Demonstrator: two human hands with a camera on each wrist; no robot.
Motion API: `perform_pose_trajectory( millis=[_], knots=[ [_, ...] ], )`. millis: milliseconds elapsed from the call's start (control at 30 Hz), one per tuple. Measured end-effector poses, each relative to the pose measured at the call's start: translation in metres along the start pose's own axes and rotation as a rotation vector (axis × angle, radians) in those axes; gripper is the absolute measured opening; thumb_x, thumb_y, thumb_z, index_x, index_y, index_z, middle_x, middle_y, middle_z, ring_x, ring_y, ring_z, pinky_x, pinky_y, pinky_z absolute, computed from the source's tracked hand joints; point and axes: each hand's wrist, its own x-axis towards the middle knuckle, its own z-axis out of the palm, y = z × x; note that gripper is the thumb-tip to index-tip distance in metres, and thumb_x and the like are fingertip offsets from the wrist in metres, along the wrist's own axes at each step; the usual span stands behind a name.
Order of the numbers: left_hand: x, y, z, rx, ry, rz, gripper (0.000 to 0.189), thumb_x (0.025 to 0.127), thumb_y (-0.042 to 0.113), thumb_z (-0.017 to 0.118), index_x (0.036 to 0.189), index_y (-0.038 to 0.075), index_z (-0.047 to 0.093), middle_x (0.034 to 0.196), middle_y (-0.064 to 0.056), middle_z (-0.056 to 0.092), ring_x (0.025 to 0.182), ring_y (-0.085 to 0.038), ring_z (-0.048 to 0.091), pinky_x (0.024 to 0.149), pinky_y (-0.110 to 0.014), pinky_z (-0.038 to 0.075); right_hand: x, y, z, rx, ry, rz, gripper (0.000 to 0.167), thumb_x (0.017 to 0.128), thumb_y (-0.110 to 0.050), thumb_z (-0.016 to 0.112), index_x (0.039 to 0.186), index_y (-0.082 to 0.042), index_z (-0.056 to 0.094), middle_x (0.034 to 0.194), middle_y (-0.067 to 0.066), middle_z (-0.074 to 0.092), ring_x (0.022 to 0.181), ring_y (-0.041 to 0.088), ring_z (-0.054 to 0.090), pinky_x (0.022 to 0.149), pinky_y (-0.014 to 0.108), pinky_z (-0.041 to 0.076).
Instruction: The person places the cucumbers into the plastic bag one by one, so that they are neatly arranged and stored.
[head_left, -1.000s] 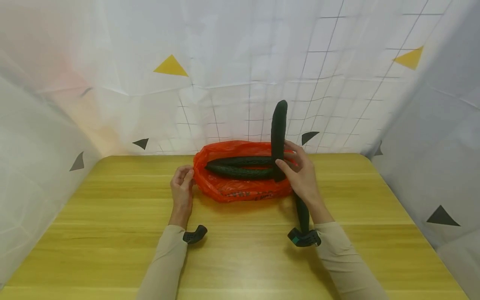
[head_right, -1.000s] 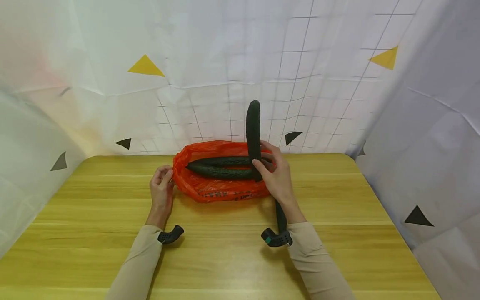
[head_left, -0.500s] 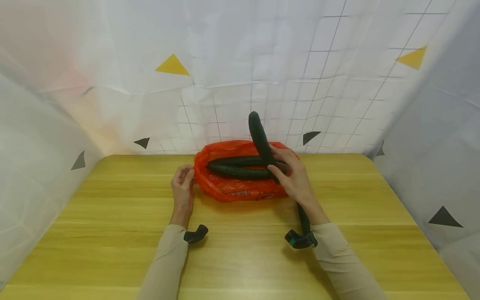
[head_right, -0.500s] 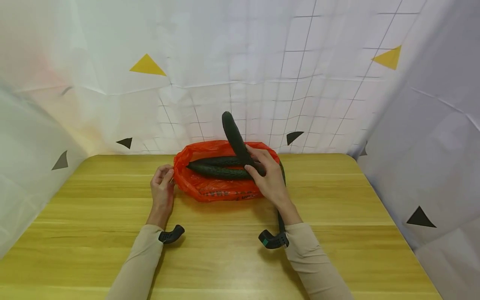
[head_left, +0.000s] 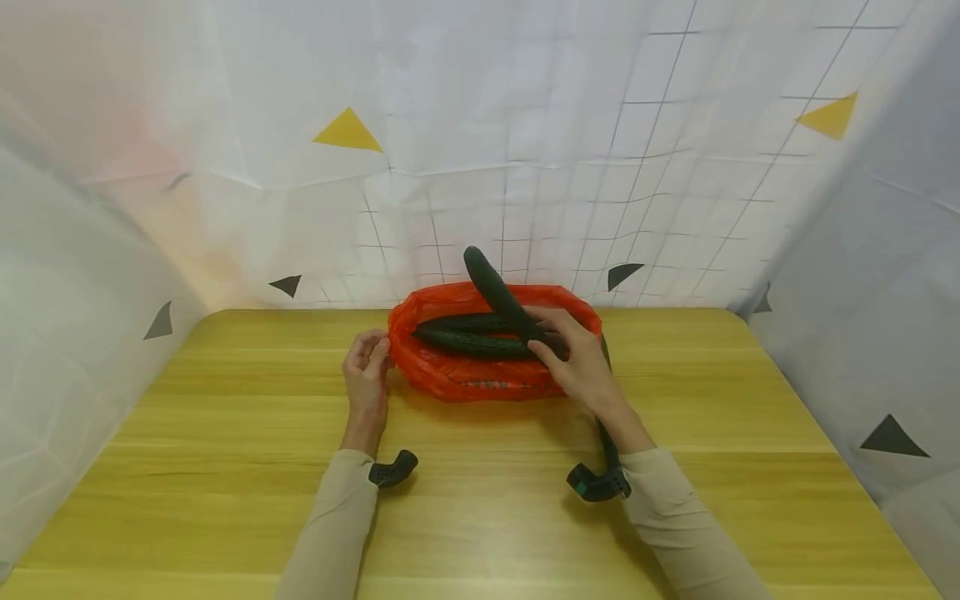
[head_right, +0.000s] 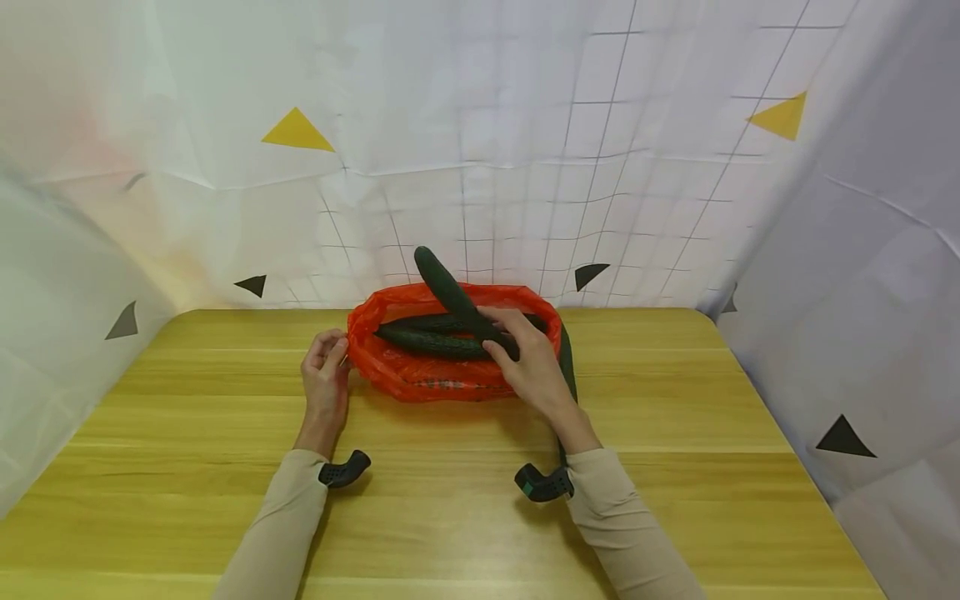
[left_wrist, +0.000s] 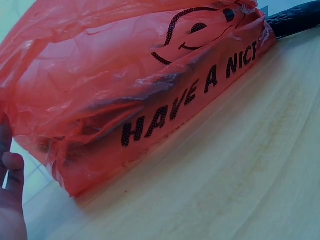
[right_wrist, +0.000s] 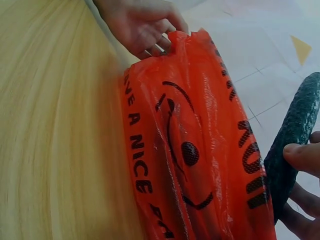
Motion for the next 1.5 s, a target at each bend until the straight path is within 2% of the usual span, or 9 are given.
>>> perform_pose_trajectory(
  millis=[100,367,600,833,1033,1200,1500],
  knots=[
    [0.0,0.0,0.0,0.003,0.004,0.001,0.03,0.089,0.023,0.066,0.107,0.001,0.057,0.093,0.0,0.063,0.076,-0.013,0.056,0.069,-0.023,0.046,-0.001,-0.001,0.002,-0.032,-0.021,0.01,0.05,0.087,-0.008,0.066,0.132,-0.023,0.052,0.125,-0.001,0.059,0.106,0.017,0.061,0.089,0.034,0.052],
    [0.001,-0.001,0.0,0.006,0.001,0.012,0.044,0.09,0.021,0.064,0.115,-0.012,0.048,0.093,0.001,0.064,0.076,-0.013,0.055,0.069,-0.023,0.045,-0.003,-0.001,0.009,-0.139,-0.071,0.027,0.046,0.088,-0.008,0.065,0.131,-0.019,0.052,0.124,0.003,0.06,0.109,0.022,0.06,0.093,0.042,0.049],
    [0.001,-0.001,0.0,-0.01,0.001,0.024,0.036,0.09,0.018,0.064,0.111,-0.008,0.052,0.092,0.001,0.064,0.075,-0.012,0.055,0.068,-0.023,0.044,-0.003,-0.001,0.015,-0.175,-0.112,-0.008,0.043,0.088,-0.008,0.065,0.129,-0.014,0.054,0.125,0.003,0.059,0.114,0.022,0.058,0.097,0.041,0.047],
    [0.001,-0.001,-0.001,0.002,-0.002,0.022,0.048,0.091,0.02,0.063,0.118,-0.015,0.044,0.095,0.001,0.065,0.078,-0.013,0.057,0.07,-0.024,0.045,-0.005,0.0,0.02,-0.213,-0.139,-0.009,0.041,0.088,-0.009,0.065,0.127,-0.017,0.055,0.123,0.0,0.059,0.115,0.018,0.058,0.097,0.039,0.047],
    [0.001,-0.001,-0.002,-0.008,-0.013,0.022,0.045,0.091,0.021,0.063,0.117,-0.012,0.046,0.096,0.0,0.064,0.079,-0.014,0.057,0.071,-0.023,0.047,-0.006,0.0,0.025,-0.224,-0.18,-0.014,0.037,0.088,-0.008,0.064,0.124,-0.016,0.057,0.121,-0.001,0.06,0.113,0.017,0.058,0.095,0.038,0.048],
    [0.001,0.0,-0.001,-0.039,-0.004,0.034,0.047,0.09,0.018,0.063,0.116,-0.016,0.044,0.093,0.001,0.065,0.076,-0.013,0.057,0.069,-0.022,0.047,-0.007,0.002,0.029,-0.226,-0.213,-0.012,0.035,0.088,-0.008,0.065,0.121,-0.016,0.058,0.118,-0.002,0.062,0.111,0.016,0.059,0.094,0.037,0.048],
    [0.002,0.0,-0.001,-0.052,0.03,0.072,0.031,0.09,0.015,0.064,0.108,-0.008,0.054,0.092,0.0,0.065,0.074,-0.013,0.058,0.067,-0.022,0.048,-0.009,0.004,0.037,-0.235,-0.239,-0.012,0.032,0.088,-0.006,0.064,0.118,-0.015,0.06,0.117,0.0,0.063,0.111,0.017,0.06,0.094,0.037,0.049]
  ],
)
